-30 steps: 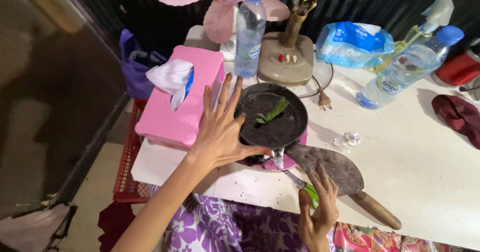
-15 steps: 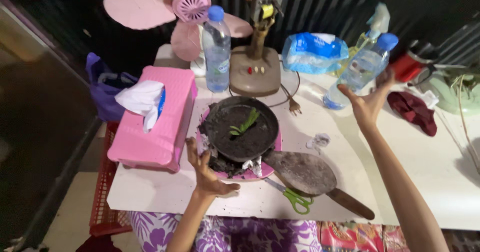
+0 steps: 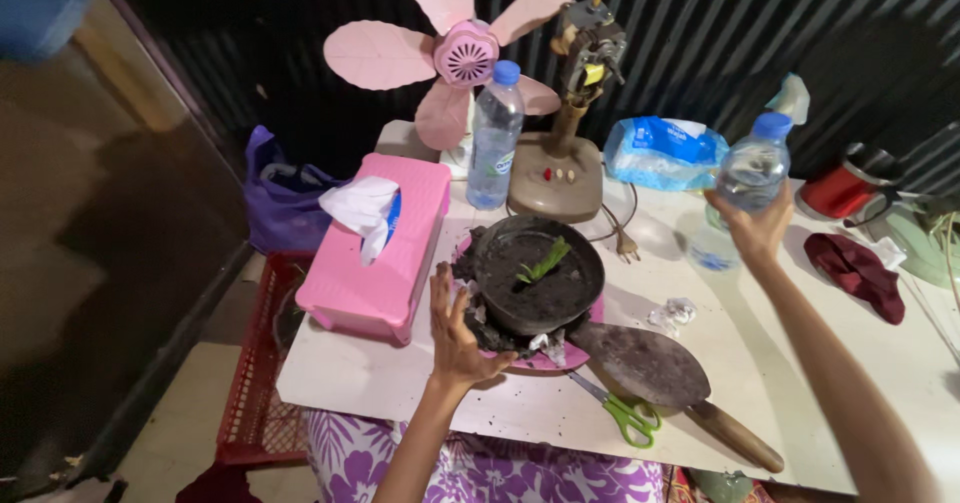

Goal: The person repots a small green plant into a black pot, adds soil by hand, waters it from a bottle, and trims the leaves with scissors. The person then repeats the process with a second plant, trimming and arranging soil around it.

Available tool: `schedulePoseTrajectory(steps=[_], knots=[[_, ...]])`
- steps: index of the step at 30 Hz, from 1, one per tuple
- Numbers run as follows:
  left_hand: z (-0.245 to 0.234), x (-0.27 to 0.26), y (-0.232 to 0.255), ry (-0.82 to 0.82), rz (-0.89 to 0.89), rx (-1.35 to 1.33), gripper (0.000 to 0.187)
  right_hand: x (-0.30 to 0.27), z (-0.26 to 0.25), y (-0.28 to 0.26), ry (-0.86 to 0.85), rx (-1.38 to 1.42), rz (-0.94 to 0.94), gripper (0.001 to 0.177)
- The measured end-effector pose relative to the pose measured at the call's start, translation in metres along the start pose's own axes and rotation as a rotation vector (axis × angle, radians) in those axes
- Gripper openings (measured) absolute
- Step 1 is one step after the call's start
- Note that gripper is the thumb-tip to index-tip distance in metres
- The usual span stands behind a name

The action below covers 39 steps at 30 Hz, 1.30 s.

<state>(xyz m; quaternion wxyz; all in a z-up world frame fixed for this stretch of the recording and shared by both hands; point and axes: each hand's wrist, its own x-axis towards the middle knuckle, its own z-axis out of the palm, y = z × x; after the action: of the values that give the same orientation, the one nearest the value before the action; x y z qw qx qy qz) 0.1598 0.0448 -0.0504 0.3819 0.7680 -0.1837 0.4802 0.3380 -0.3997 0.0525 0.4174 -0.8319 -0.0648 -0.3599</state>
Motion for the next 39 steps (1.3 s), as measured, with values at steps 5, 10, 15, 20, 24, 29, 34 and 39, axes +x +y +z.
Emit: schedulePoseTrajectory(steps=[5, 10, 15, 20, 24, 29, 34, 39], knots=[[-0.005, 0.005, 0.006, -0.032, -0.019, 0.004, 0.109, 0.019, -0.041, -0.099, -0.626, -0.68, -0.134, 0.106], [-0.005, 0.004, 0.002, -0.037, -0.012, 0.052, 0.113, 0.008, -0.049, -0.222, -1.01, -1.055, -0.235, 0.097], [-0.003, 0.004, 0.0, -0.07, -0.026, 0.053, 0.111, -0.009, -0.046, -0.29, -1.161, -1.116, -0.354, 0.059], [-0.004, 0.002, 0.001, -0.089, -0.071, 0.065, 0.112, -0.014, -0.039, -0.299, -1.127, -1.03, -0.406, 0.06], [-0.005, 0.0, -0.001, -0.078, -0.092, 0.074, 0.112, -0.009, -0.031, -0.29, -1.092, -1.169, -0.413, 0.064], [-0.002, 0.001, -0.005, -0.071, -0.094, 0.077, 0.111, -0.013, -0.038, -0.287, -1.128, -1.26, -0.362, 0.066], [-0.006, 0.001, -0.001, -0.096, -0.117, 0.051, 0.111, -0.014, -0.043, -0.286, -1.103, -1.305, -0.33, 0.066], [-0.007, 0.008, 0.002, -0.064, -0.092, 0.061, 0.11, -0.018, -0.051, -0.286, -1.098, -1.248, -0.38, 0.066]])
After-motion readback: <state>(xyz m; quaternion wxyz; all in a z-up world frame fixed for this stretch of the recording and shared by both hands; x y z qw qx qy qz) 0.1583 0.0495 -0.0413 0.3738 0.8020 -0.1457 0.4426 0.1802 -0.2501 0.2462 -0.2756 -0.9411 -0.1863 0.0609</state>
